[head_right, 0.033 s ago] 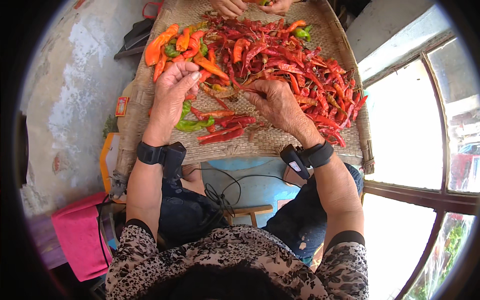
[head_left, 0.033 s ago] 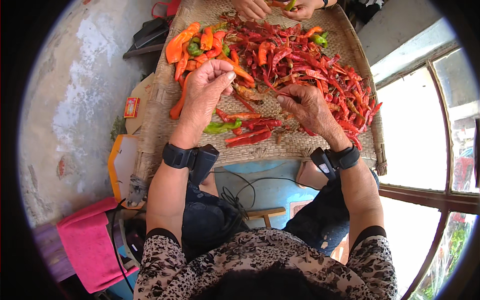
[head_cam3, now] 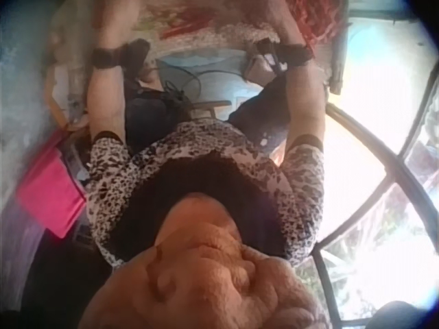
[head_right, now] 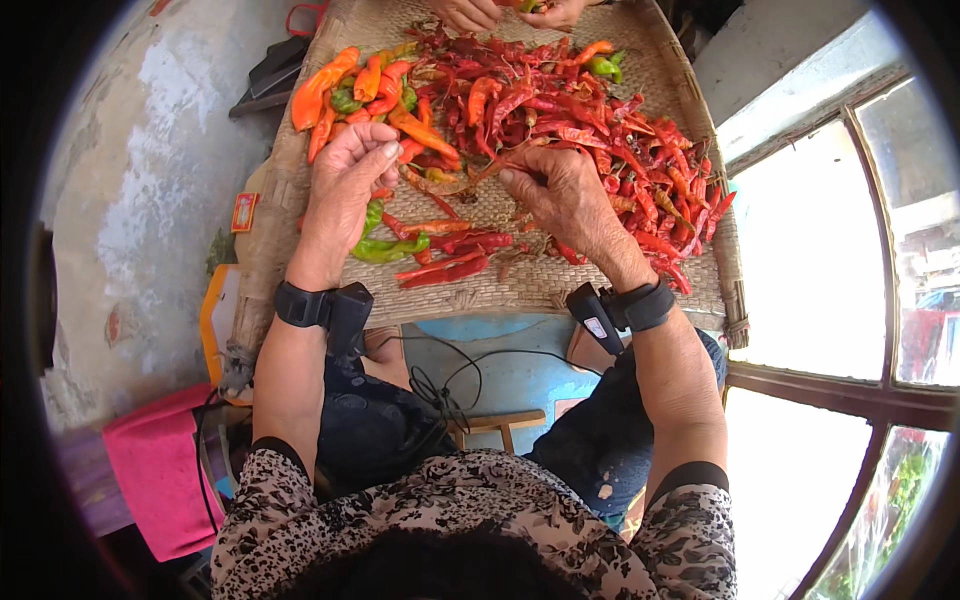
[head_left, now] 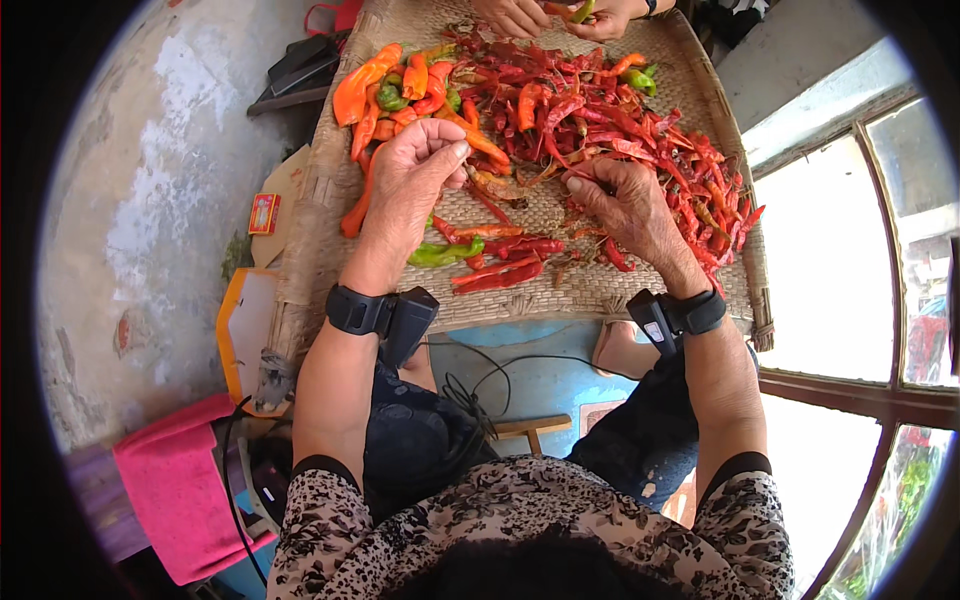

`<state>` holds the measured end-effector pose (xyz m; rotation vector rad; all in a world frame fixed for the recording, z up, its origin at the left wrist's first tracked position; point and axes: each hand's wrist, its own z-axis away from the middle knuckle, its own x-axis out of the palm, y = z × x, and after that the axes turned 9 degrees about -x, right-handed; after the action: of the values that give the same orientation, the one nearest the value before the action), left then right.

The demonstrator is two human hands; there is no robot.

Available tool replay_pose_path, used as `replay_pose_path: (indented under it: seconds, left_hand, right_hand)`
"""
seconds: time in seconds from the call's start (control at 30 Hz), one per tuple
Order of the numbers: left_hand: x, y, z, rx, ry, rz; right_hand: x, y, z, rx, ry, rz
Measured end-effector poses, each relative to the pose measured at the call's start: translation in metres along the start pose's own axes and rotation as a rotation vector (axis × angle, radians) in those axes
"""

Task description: The person sorts through a pile of red and green peppers on a woven tray, pulling off the stems and breaking them open to release seeds.

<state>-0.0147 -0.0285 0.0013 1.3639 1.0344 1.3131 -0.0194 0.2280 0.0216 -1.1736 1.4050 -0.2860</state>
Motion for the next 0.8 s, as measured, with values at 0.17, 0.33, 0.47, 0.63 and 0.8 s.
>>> replay_pose_path:
  seconds: [0.17,0.33,0.47,0.63,0.8]
  left_hand:
    - [0.006,-0.005,-0.001,-0.017,-0.048,0.051]
    - [0.014,-0.009,0.005,-0.054,-0.172,0.005]
    - [0.018,-0.003,0.008,-0.099,-0.233,0.020]
    - [0.002,-0.003,-0.001,0.037,-0.057,-0.423]
    - [0.014,-0.025,0.010,0.406,-0.124,-1.193]
  right_hand:
    - [-0.024,0.014,-0.006,-0.266,0.543,1.015]
    - [0.031,-0.015,0.006,-0.230,0.053,0.201]
    - [0.038,-0.013,0.005,-0.063,-0.133,0.073]
    - [-0.007,-0.011,-0.001,-0.050,0.111,0.145]
    - [-0.029,0.014,-0.002,-0.234,0.468,0.724]
